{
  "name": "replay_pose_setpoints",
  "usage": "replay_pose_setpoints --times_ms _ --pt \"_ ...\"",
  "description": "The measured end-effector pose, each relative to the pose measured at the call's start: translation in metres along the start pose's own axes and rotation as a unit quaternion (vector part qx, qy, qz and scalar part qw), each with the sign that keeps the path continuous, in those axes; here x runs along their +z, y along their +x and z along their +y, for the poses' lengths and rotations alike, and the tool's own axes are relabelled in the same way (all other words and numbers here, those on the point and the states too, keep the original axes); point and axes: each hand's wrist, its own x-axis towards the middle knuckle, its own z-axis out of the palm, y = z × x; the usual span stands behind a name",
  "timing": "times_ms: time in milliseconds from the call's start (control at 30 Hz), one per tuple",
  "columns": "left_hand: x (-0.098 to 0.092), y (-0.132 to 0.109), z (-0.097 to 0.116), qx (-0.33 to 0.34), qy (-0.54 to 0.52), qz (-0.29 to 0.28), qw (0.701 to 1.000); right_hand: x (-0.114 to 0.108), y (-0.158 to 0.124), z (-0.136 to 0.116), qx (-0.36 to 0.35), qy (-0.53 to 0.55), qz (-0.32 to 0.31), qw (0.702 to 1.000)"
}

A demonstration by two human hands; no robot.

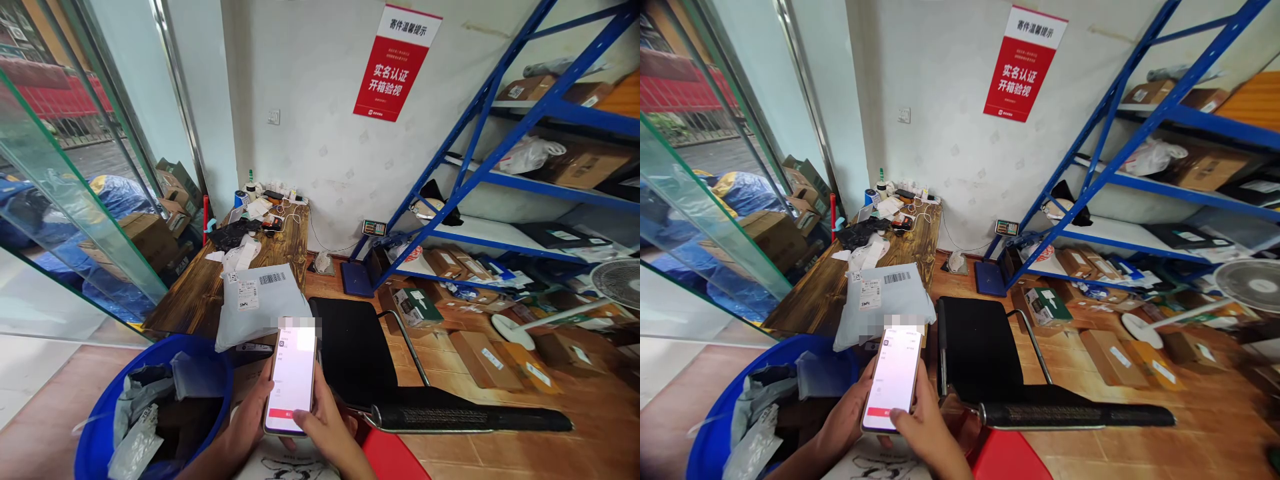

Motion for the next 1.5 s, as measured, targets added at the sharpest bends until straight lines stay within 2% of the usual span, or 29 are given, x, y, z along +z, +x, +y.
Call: replay_pose_setpoints --times_ms 200,400,567,633,700,800,867,1100,1500 --pt "-0.001 0.002 -0.001 -0.002 0.003 0.007 1.0 0.004 0.0 -0.005 0.004 -0.013 -0.012 1.0" --pt "0.0 0.001 0.0 0.004 -0.003 0.003 1.0 -0.004 -0.002 0.005 0.018 -0.002 -0.002 1.0" --pt "0.001 0.003 0.001 -0.004 -0.008 0.012 1.0 -0.005 0.001 0.003 0.043 -0.048 0.002 0.998" --pt "0.0 0.004 0.0 0.002 -0.005 0.013 1.0 -0.002 0.003 -0.003 0.012 -0.075 0.011 0.997" --pt "-0.001 0.004 -0.002 0.006 0.006 0.01 1.0 0.001 0.007 -0.009 -0.065 -0.134 0.044 0.988" --pt "-0.001 0.004 -0.004 0.012 0.032 0.006 0.999 0.004 0.012 -0.018 -0.186 -0.248 0.092 0.946" --pt "-0.001 0.004 -0.005 0.012 0.048 0.006 0.999 0.004 0.015 -0.023 -0.22 -0.295 0.09 0.925" --pt "-0.006 0.003 -0.011 0.018 0.059 -0.023 0.998 0.003 0.025 -0.032 -0.236 -0.385 0.073 0.889" --pt "-0.01 0.007 -0.012 0.039 0.021 -0.044 0.998 0.004 0.028 -0.028 -0.241 -0.361 0.078 0.898"
